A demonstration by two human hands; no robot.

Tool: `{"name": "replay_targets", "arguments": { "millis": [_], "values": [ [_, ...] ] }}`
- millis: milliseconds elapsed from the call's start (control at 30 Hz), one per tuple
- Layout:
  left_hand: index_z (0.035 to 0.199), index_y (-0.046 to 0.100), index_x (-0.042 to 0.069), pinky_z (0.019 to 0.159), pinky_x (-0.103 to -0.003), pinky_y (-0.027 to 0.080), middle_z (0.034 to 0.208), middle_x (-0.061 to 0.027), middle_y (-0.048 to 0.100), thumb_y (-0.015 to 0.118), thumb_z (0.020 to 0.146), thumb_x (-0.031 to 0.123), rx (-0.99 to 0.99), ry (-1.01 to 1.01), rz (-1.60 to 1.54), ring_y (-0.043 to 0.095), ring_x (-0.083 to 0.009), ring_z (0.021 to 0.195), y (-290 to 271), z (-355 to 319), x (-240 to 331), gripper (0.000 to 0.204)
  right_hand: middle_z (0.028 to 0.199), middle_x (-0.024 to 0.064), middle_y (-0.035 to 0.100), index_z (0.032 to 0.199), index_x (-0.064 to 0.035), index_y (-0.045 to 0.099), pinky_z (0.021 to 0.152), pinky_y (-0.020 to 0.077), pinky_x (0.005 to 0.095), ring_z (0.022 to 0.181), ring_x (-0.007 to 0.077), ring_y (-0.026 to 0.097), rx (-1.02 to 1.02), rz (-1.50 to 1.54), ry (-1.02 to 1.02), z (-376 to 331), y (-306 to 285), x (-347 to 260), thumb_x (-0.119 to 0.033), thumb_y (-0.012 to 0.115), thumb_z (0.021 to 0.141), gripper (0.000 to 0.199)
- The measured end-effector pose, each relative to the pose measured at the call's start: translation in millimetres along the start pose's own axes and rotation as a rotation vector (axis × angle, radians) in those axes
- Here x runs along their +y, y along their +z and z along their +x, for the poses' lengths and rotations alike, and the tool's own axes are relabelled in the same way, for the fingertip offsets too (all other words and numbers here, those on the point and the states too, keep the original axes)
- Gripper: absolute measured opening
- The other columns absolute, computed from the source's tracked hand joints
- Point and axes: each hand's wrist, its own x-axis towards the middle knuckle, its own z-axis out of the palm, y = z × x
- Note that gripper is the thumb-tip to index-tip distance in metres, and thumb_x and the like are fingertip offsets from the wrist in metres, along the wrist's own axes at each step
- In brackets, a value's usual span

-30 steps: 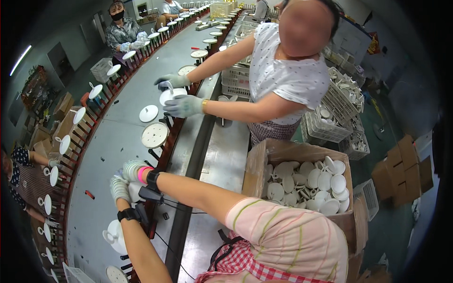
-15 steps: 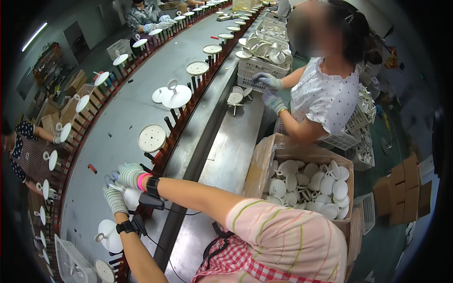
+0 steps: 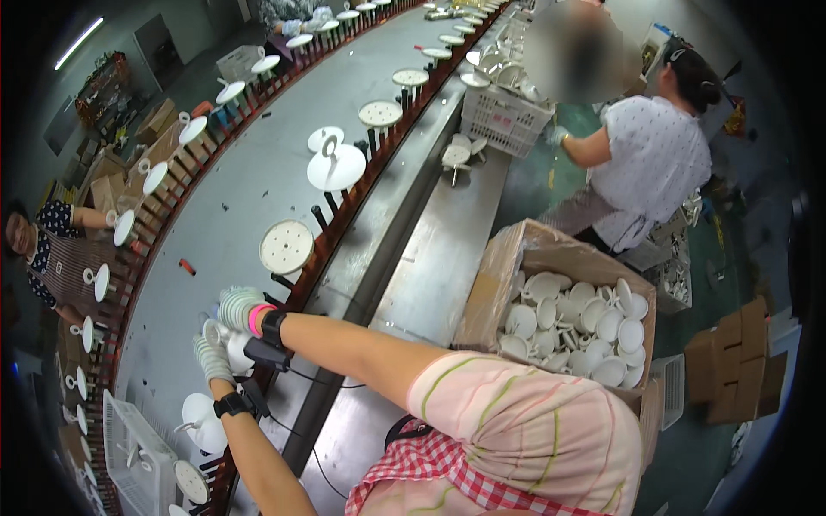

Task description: The person takes white ceramic lids from a rotating conveyor belt and places them into a cardboard box on the floor.

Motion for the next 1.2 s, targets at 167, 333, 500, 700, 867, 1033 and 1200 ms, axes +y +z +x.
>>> {"name": "replay_targets", "arguments": {
  "millis": [167, 333, 500, 700, 867, 1033, 1200],
  "values": [
    [0.118, 0.049, -0.007, 0.078, -0.035, 0.050, 0.109, -0.0209, 0.059, 0.052, 0.087, 0.013, -0.012, 0.280, 0.110, 0.060, -0.0291, 0.093, -24, 13, -24, 0.038, 0.097, 0.0187, 0.065, 0.096, -0.0064, 0.066, 0.075, 0.0509, 0.0418, 0.088, 0.0323, 0.064, 0.047, 0.018, -0.062, -25, 0, -7, -0.034, 0.052, 0.084, 0.033],
    [0.125, 0.047, -0.002, 0.091, -0.033, 0.040, 0.103, -0.0126, 0.057, 0.050, 0.090, 0.016, 0.109, 0.316, 0.224, 0.053, -0.0245, 0.095, -34, -26, 16, 0.039, 0.094, 0.0137, 0.060, 0.104, -0.0081, 0.058, 0.075, 0.0471, 0.0420, 0.091, 0.0304, 0.058, 0.325, 0.049, -0.574, -137, 18, 101, -0.027, 0.057, 0.082, 0.029],
    [0.133, 0.043, 0.004, 0.083, -0.035, 0.046, 0.110, -0.0125, 0.058, 0.048, 0.094, 0.027, 0.368, 0.196, 0.439, 0.056, -0.0266, 0.087, -34, -70, 15, 0.045, 0.093, 0.0189, 0.063, 0.098, -0.0031, 0.063, 0.081, 0.0467, 0.0437, 0.090, 0.0363, 0.059, 0.371, -0.017, -0.098, -324, -52, 266, -0.024, 0.057, 0.078, 0.029],
    [0.135, 0.040, 0.006, 0.061, -0.032, 0.049, 0.097, -0.0129, 0.058, 0.045, 0.096, 0.032, 0.395, -0.036, 0.074, 0.056, -0.0207, 0.069, 11, -196, 52, 0.048, 0.099, 0.0211, 0.062, 0.103, -0.0021, 0.062, 0.083, 0.0454, 0.0439, 0.092, 0.0381, 0.058, 0.904, -0.208, 0.986, -516, -156, 408, -0.020, 0.057, 0.080, 0.029],
    [0.134, 0.041, 0.006, 0.059, -0.026, 0.045, 0.100, -0.0099, 0.059, 0.049, 0.094, 0.022, -0.025, 0.200, -0.017, 0.052, -0.0147, 0.069, 119, -226, 113, 0.044, 0.115, 0.0182, 0.057, 0.117, -0.0069, 0.056, 0.091, 0.0419, 0.0431, 0.105, 0.0366, 0.053, 1.307, -0.348, 1.080, -611, -225, 511, -0.031, 0.061, 0.081, 0.043],
    [0.122, 0.051, 0.003, 0.076, -0.033, 0.048, 0.089, -0.0147, 0.062, 0.053, 0.089, 0.017, -0.605, 0.556, -0.093, 0.061, -0.0233, 0.081, 222, -259, 177, 0.036, 0.101, 0.0191, 0.062, 0.108, -0.0152, 0.062, 0.084, 0.0441, 0.0469, 0.097, 0.0365, 0.058, 1.045, -0.307, 1.410, -685, -205, 571, -0.043, 0.066, 0.076, 0.042],
    [0.116, 0.057, 0.004, 0.076, -0.038, 0.050, 0.093, -0.0190, 0.065, 0.054, 0.088, 0.021, -0.844, 0.701, 0.182, 0.064, -0.0312, 0.083, 226, -298, 240, 0.033, 0.099, 0.0208, 0.065, 0.125, -0.0169, 0.055, 0.079, 0.0479, 0.0387, 0.085, 0.0344, 0.062, 1.087, -0.035, 1.272, -646, -223, 548, -0.011, 0.059, 0.084, 0.042]
  ]
}}
